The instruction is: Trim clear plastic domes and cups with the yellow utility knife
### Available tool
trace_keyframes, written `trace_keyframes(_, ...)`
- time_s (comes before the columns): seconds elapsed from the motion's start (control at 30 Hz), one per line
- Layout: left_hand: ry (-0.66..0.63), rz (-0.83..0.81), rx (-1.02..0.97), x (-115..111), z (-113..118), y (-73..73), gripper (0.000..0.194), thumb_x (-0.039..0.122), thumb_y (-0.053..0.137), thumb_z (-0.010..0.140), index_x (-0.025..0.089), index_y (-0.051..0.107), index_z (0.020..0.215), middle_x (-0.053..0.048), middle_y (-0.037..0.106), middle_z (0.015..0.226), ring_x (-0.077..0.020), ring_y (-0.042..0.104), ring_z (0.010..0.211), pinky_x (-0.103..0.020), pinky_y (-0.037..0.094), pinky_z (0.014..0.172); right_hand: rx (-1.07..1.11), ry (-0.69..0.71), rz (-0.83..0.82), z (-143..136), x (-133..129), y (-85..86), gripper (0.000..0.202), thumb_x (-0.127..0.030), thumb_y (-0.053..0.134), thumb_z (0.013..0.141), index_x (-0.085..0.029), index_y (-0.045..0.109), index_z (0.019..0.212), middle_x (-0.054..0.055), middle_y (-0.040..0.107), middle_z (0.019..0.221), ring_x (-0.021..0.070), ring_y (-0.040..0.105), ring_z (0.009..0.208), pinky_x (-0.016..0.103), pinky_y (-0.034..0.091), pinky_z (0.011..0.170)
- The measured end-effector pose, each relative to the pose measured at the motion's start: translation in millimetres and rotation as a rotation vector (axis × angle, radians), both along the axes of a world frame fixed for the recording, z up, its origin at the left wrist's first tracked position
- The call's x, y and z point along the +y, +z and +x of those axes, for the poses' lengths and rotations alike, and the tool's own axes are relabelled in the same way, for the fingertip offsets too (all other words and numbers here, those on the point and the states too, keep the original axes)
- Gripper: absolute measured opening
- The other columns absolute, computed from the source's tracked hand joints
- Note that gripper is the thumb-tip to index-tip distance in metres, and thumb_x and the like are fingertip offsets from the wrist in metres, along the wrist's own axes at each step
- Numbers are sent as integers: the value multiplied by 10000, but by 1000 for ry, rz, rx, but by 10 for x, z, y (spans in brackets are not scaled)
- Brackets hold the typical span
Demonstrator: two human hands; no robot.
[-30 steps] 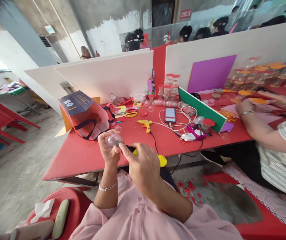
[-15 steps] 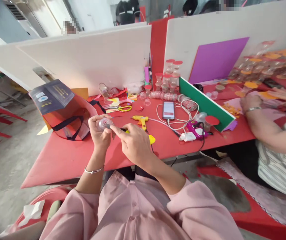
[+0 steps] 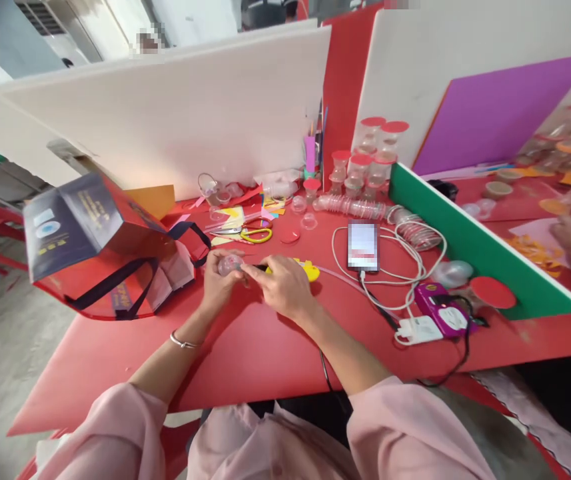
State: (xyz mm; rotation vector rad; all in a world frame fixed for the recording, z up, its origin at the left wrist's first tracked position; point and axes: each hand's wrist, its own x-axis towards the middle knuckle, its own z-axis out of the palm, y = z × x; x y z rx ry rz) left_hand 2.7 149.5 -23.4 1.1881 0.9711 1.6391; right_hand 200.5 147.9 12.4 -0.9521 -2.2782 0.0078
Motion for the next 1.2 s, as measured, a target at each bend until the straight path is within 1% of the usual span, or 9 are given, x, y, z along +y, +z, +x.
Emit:
trace_keyframes(0.1,38,-78,25,-84,-51,-106,656,364,959,589,219,494,1029,-69,691,1158,-140,706,782,-242,602,620,-52,3,4,-35,-55,-71,427,-196,539,989,-362,653,1365,74,663,986,201,577,963,348,455,872)
trace_keyframes(0.23,49,-139,12,-179,-24,-156,679,279,987,525,213,517,1010,-39,700,1050,-165,717,832,-282,625,687,-86,-19,5,-16,-133,-99,445,-168,552,964,-381,671,1336,61,673,1010,192,576,936,345,450,844)
trace_keyframes(0.33,7,-219,-41,-192,13,-148,695,241,980,526,216,534,1059,-16,694,1013,-148,709,665,-292,625,575,-120,-183,-46,55,-116,-110,475,-136,543,951,-354,659,1357,74,675,1025,196,588,920,338,452,799)
trace_keyframes(0.43,-1,-295,-97,-175,21,-118,581,262,922,630,209,538,1063,-12,704,958,-146,690,548,-295,605,471,-132,-362,-105,162,-62,-136,458,-153,538,961,-335,656,1364,87,664,1039,206,586,877,339,445,743)
trace_keyframes(0.6,-11,-361,-105,-188,33,-49,486,276,884,664,194,544,1001,8,703,842,-139,677,506,-274,597,444,-162,-489,-167,319,-127,-273,437,-376,631,960,-278,637,1386,107,632,1050,242,581,906,343,444,705)
trace_keyframes(0.77,-101,-435,-95,-267,100,-8,532,284,913,633,200,539,1003,18,696,837,-145,694,525,-289,621,480,-148,-463,-185,398,-187,-478,454,-226,543,984,-276,591,1433,98,618,1085,229,572,949,331,458,750)
trace_keyframes(0.93,-134,-422,-124,-271,120,-31,527,302,897,662,202,502,995,41,678,777,-139,672,474,-292,612,460,-148,-373,-138,480,78,-570,498,-176,484,981,-242,557,1470,111,604,1060,223,554,921,354,475,792)
trace_keyframes(1.13,-157,-376,-142,-260,95,-37,550,307,896,656,201,505,1027,31,686,796,-151,679,480,-275,586,421,-155,-390,-101,389,178,-337,474,-186,462,997,-289,589,1442,106,616,1067,217,578,918,333,479,749)
trace_keyframes(1.2,-191,-361,-148,-259,78,-52,567,306,889,673,196,528,1097,20,693,797,-160,692,509,-298,609,459,-75,-306,-127,294,111,-223,471,-213,482,1006,-285,563,1464,95,627,1080,209,598,947,333,493,793)
